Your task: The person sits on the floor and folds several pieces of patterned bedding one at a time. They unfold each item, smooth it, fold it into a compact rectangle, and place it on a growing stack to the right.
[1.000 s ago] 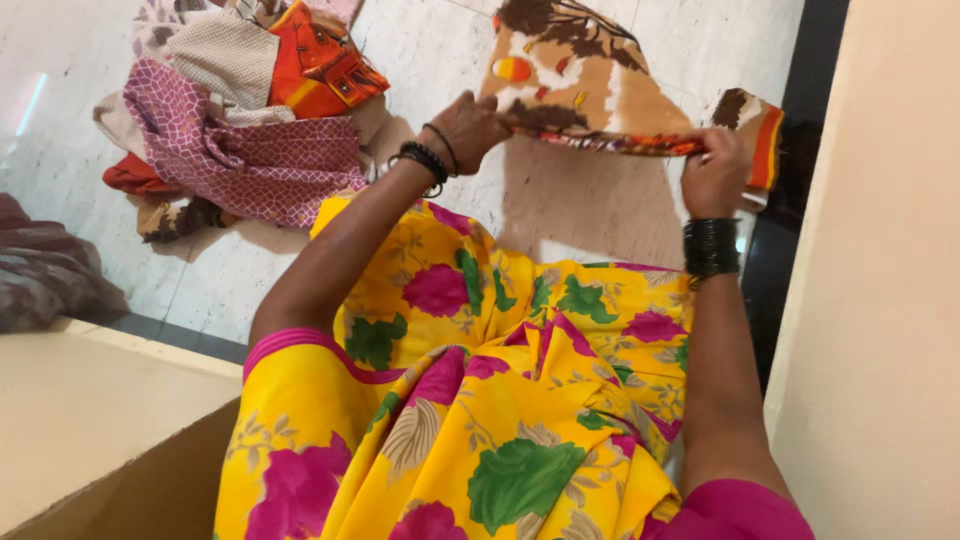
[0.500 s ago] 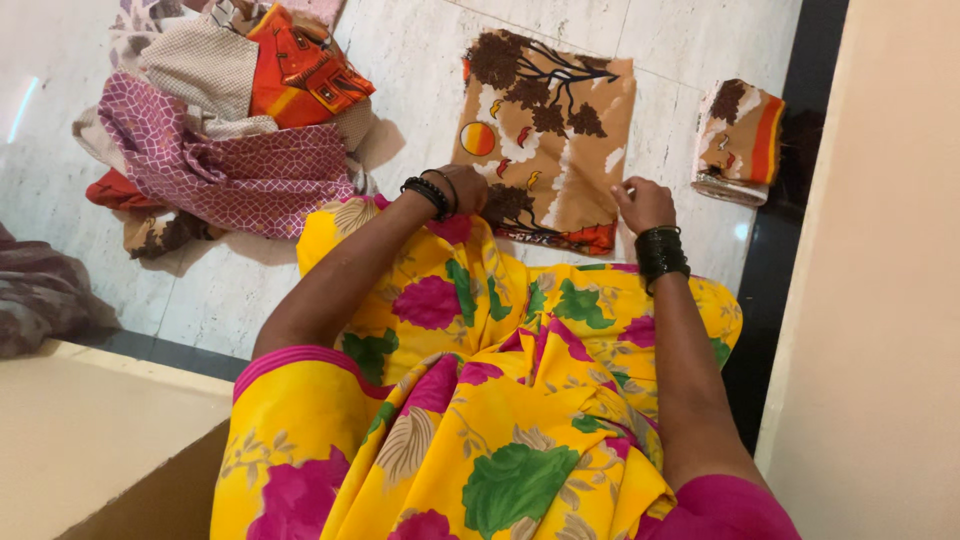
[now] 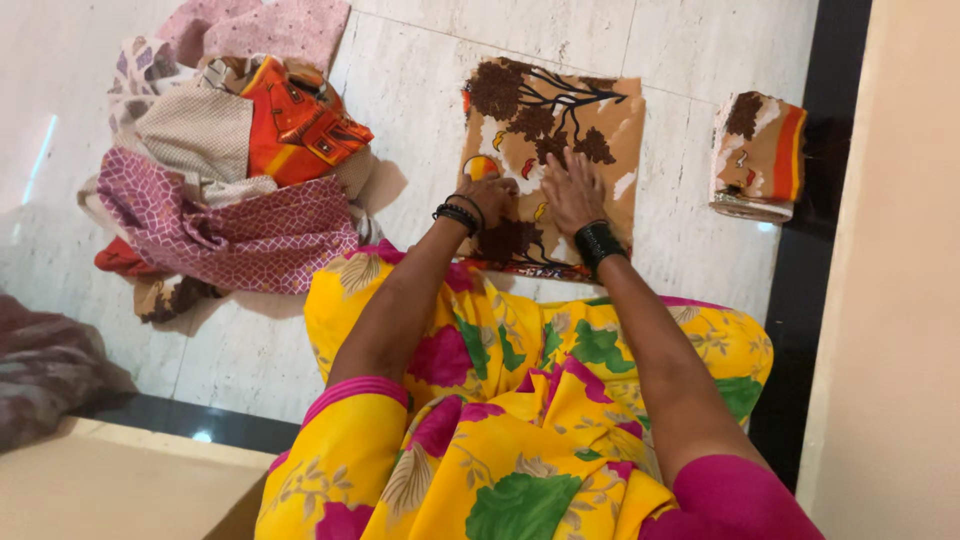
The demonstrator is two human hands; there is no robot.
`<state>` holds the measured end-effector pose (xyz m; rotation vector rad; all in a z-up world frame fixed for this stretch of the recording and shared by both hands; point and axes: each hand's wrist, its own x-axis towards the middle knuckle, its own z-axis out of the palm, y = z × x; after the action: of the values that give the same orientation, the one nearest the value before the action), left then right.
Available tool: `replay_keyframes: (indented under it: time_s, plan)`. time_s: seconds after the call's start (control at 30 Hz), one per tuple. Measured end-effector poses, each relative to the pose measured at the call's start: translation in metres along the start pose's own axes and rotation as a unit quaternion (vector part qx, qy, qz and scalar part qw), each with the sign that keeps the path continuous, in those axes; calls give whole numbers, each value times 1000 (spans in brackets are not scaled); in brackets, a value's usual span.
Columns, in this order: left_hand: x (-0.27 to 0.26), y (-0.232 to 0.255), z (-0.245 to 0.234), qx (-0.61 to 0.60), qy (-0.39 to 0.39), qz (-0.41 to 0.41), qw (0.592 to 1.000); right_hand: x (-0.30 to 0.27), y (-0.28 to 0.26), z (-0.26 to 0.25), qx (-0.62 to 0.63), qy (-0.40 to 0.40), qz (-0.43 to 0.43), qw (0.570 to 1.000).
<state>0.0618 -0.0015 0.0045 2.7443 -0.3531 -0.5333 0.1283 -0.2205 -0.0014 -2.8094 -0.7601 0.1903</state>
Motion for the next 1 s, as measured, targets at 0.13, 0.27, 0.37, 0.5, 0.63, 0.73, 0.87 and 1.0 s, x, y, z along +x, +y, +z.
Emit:
replay_keyframes:
  time_s: [0.13,0.27,0.37,0.5,0.63,0.73,0.87,1.0]
  plan:
    - [11,-4,2,12,18,11,1000,35,48,-23,-23,56,52,997]
    - [19,-7,1,-1,37,8,999,66,66,-35,23,29,227,973]
    - [21,-6,-2,25,39,22,999,77,40,-21,-5,31,69,997]
    - [19,-3,-11,21,12,7,1000,85,5,-2,-42,-43,-18,998]
    - [11,-3,-22,13,48,6,999,126,32,-28,-15,-38,100,994]
    - [6,-4,-33,8,65,2,998,128,53,-34,10,9,149,989]
    - [9,-4,-35,-4,72,-1,997,90,54,-18,-46,32,50,997]
    - [12,-9,-26,24,110,5,994,91,43,-21,-21,25,105,994]
